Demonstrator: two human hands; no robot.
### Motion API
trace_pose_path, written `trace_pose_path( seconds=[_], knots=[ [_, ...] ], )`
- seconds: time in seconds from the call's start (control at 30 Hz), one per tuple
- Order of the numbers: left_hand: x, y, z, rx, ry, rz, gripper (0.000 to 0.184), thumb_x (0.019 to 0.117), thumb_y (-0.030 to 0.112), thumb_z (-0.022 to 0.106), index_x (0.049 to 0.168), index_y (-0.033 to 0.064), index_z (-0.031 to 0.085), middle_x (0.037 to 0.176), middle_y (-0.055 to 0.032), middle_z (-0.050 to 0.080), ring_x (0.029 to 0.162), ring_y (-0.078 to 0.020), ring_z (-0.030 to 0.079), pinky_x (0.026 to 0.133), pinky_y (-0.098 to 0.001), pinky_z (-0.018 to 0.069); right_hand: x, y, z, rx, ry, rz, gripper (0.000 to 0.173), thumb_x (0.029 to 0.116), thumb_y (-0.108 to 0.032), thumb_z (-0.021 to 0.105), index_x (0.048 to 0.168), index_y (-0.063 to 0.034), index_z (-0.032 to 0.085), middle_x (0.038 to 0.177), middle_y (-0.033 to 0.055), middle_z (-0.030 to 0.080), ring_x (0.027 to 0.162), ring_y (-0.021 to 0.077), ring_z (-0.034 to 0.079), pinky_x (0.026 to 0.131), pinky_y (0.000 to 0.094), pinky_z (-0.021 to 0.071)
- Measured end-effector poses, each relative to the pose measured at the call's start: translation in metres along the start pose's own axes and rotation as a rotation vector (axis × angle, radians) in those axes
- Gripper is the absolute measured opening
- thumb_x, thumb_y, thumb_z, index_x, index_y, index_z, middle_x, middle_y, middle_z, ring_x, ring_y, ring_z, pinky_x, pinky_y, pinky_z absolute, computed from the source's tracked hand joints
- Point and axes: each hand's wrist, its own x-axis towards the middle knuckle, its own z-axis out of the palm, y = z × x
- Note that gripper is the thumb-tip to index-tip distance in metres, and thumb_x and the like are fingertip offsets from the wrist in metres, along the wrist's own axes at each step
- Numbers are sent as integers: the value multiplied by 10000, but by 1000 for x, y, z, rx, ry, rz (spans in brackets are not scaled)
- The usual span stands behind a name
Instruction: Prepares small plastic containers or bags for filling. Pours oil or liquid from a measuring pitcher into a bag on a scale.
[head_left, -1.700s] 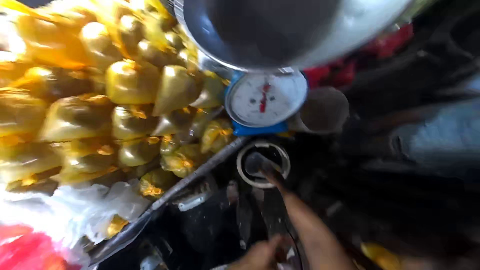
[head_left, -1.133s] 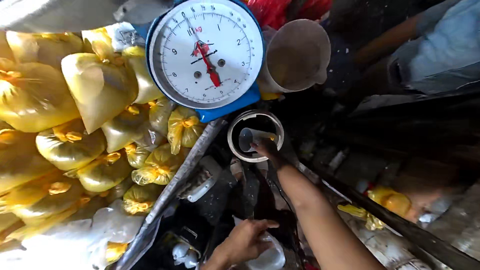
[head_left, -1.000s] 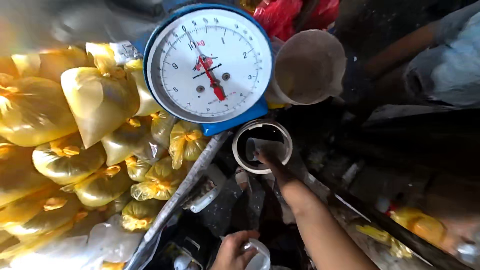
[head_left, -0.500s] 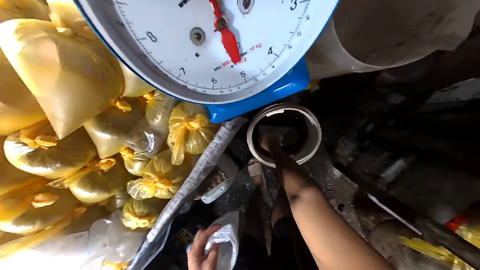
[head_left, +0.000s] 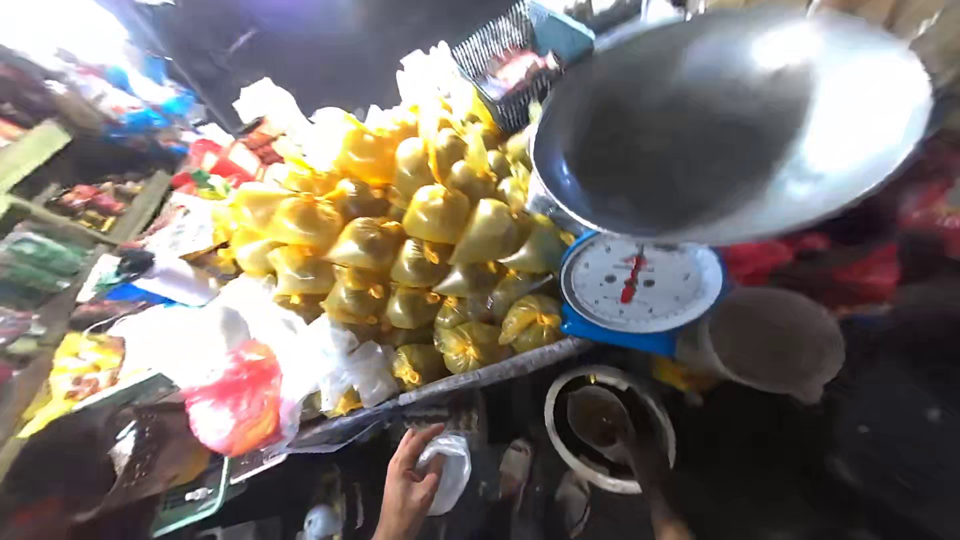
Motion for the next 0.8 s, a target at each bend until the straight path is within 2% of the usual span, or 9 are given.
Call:
trace_pose_path(
  seconds=[0.1, 0.2, 0.3, 0.37, 0.47, 0.57, 0.63, 0.7, 0.8],
  knots=[
    [-11, 12, -16, -237, 66, 19, 439, 935, 250, 736, 1336, 90, 654, 1254, -67, 698, 1124, -202, 680, 971, -383, 593, -40, -18, -32, 79, 95, 26, 497, 970, -393, 677, 1237, 25, 684, 1229, 271, 675, 1186, 410, 636, 1041, 605, 489],
    [-11, 22, -30, -371, 316, 109, 251, 964, 197, 668, 1153, 45, 733, 1068, -86, 731, 931, -198, 707, 827, -358, 617, -71, -27, -53, 378, 127, -8, 467, 958, -259, 682, 1274, 79, 618, 1245, 280, 641, 1175, 359, 615, 1023, 535, 505],
    [0, 26, -43, -442, 468, 58, 213, 967, 153, 667, 1130, 36, 739, 1032, -95, 758, 898, -204, 732, 807, -371, 631, -96, -44, -76, 543, 170, -5, 423, 913, -279, 735, 1144, 70, 675, 1098, 221, 685, 1003, 279, 645, 904, 485, 542],
    [18, 24, -48, -458, 386, -27, 259, 934, 174, 711, 1164, 55, 734, 1059, -75, 761, 947, -193, 732, 844, -373, 627, -119, -71, -94, 605, 224, -80, 315, 906, -221, 740, 1037, 63, 711, 961, 162, 700, 847, 208, 633, 804, 426, 546],
    [39, 17, -47, -602, 99, -162, 379, 889, 201, 768, 1226, 40, 703, 1113, -109, 745, 1014, -222, 717, 899, -411, 608, -144, -97, -117, 679, 269, -181, 221, 899, -208, 751, 924, 9, 720, 813, 52, 691, 690, 106, 594, 663, 308, 531],
    [51, 17, -40, -818, 32, -223, 276, 942, 173, 728, 1145, -14, 722, 1011, -157, 744, 902, -233, 717, 829, -409, 609, -168, -119, -139, 757, 274, -267, 235, 874, -225, 764, 761, -61, 638, 685, 4, 623, 599, 89, 571, 570, 256, 513],
    [62, 19, -34, -860, 82, -265, 233, 964, 184, 705, 1077, -19, 726, 923, -135, 738, 810, -199, 706, 761, -380, 607, -179, -130, -153, 801, 246, -355, 273, 872, -270, 753, 698, -127, 598, 641, -33, 580, 575, 69, 550, 557, 230, 495],
    [72, 18, -29, -828, 77, -272, 231, 954, 188, 723, 1057, -19, 734, 905, -135, 741, 797, -200, 707, 749, -382, 608, -187, -140, -163, 824, 208, -438, 277, 876, -302, 753, 706, -140, 604, 646, -38, 570, 587, 69, 557, 574, 225, 510],
    [83, 19, -22, -724, -73, -256, 232, 923, 202, 759, 1054, 10, 752, 924, -118, 746, 835, -193, 704, 781, -378, 594, -193, -150, -166, 810, 212, -533, 274, 825, -335, 802, 745, -130, 639, 671, -32, 603, 609, 67, 587, 602, 226, 541]
  ],
)
